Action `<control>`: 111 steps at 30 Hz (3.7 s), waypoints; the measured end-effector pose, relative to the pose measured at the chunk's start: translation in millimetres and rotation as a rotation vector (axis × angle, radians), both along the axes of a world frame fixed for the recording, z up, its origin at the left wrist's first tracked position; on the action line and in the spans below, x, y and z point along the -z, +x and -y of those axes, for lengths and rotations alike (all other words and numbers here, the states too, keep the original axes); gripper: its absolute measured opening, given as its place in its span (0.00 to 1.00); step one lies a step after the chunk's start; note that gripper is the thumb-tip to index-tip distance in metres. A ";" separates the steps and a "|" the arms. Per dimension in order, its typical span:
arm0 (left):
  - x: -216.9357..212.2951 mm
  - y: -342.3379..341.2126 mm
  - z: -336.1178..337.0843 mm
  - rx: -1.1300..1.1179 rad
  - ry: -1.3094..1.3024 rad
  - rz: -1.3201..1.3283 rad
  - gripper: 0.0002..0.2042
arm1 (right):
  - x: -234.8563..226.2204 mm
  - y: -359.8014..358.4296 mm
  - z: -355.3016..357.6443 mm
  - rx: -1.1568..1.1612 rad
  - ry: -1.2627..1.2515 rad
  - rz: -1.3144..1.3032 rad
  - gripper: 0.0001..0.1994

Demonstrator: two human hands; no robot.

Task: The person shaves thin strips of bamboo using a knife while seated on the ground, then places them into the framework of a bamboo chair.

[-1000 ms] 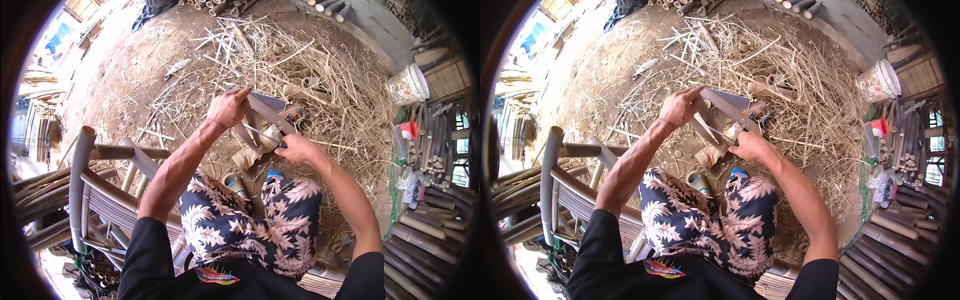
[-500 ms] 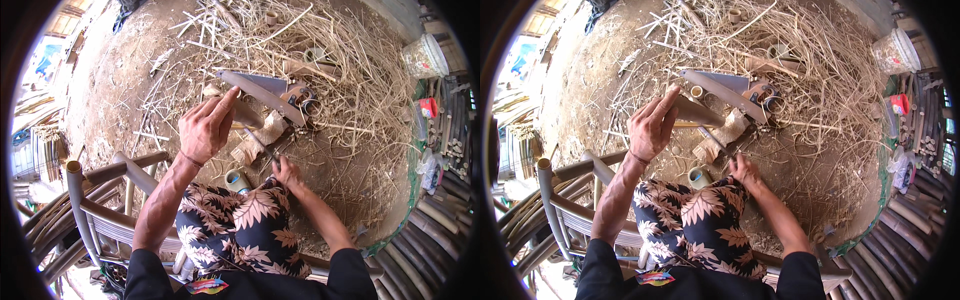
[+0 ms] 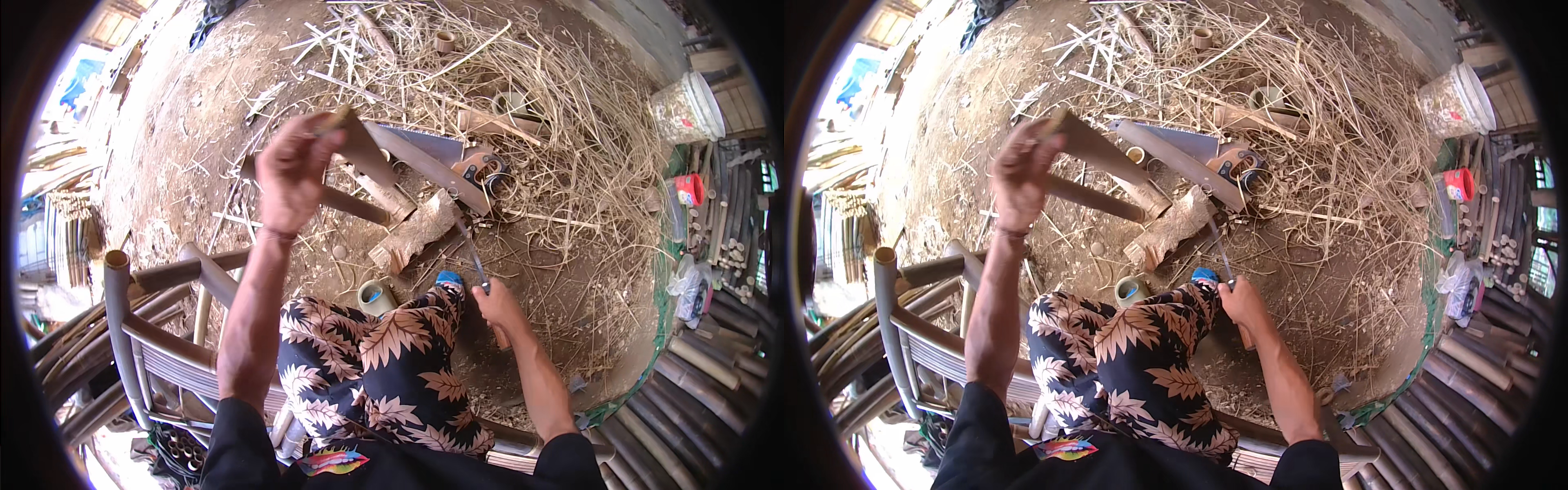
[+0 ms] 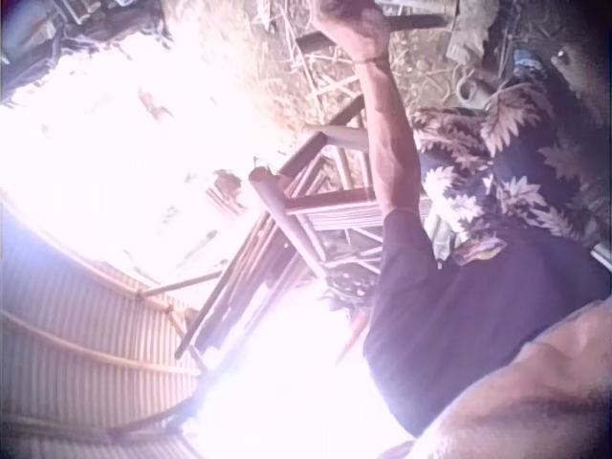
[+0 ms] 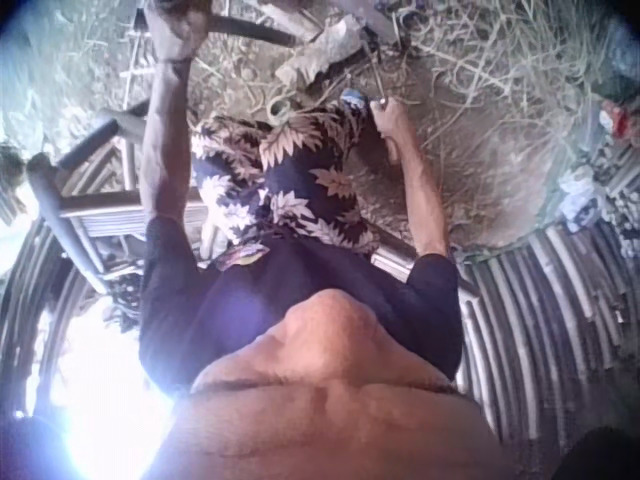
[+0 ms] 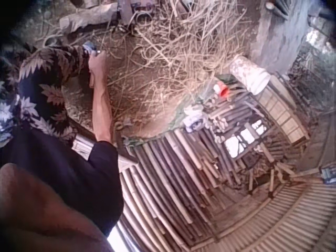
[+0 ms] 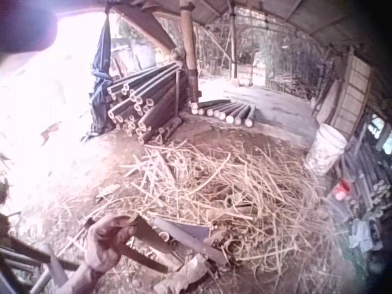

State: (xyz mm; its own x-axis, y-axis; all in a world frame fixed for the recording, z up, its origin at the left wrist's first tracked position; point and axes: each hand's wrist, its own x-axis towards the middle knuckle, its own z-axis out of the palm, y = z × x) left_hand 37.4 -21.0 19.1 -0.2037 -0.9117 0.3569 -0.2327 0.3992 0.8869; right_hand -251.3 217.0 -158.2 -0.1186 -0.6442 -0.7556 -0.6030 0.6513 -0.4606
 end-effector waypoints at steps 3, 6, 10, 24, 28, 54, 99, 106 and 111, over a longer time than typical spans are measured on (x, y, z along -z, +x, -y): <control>33.4 -25.9 -13.2 0.032 -0.087 0.134 0.10 | -17.9 1.0 -10.3 0.139 -0.282 0.047 0.17; 54.6 -35.3 -31.3 0.066 0.050 0.238 0.10 | -77.4 16.8 0.1 0.205 -0.442 0.154 0.19; 54.9 -52.4 -46.4 0.121 0.221 0.070 0.14 | -149.4 43.0 23.4 0.161 -0.637 0.230 0.15; 57.9 -61.2 -71.5 0.249 0.200 -0.020 0.15 | -180.6 73.1 44.3 -0.031 -0.811 0.058 0.14; 57.0 -64.4 -74.7 0.182 0.156 -0.039 0.11 | -185.1 74.1 40.3 -0.060 -0.809 0.008 0.14; 0.2 -130.5 12.7 0.333 -0.048 0.997 0.18 | -101.7 33.1 100.9 -0.142 -0.593 -0.193 0.18; 45.0 -81.0 -53.8 0.236 -0.036 0.226 0.15 | -179.4 50.3 33.1 0.030 -0.774 0.042 0.12; 42.7 -75.3 -58.3 0.236 0.040 0.276 0.17 | -179.5 48.1 32.4 -0.004 -0.709 0.076 0.12; -102.4 -90.9 -24.8 -0.027 0.385 0.936 0.20 | -175.1 43.5 30.6 -0.002 -0.688 0.020 0.12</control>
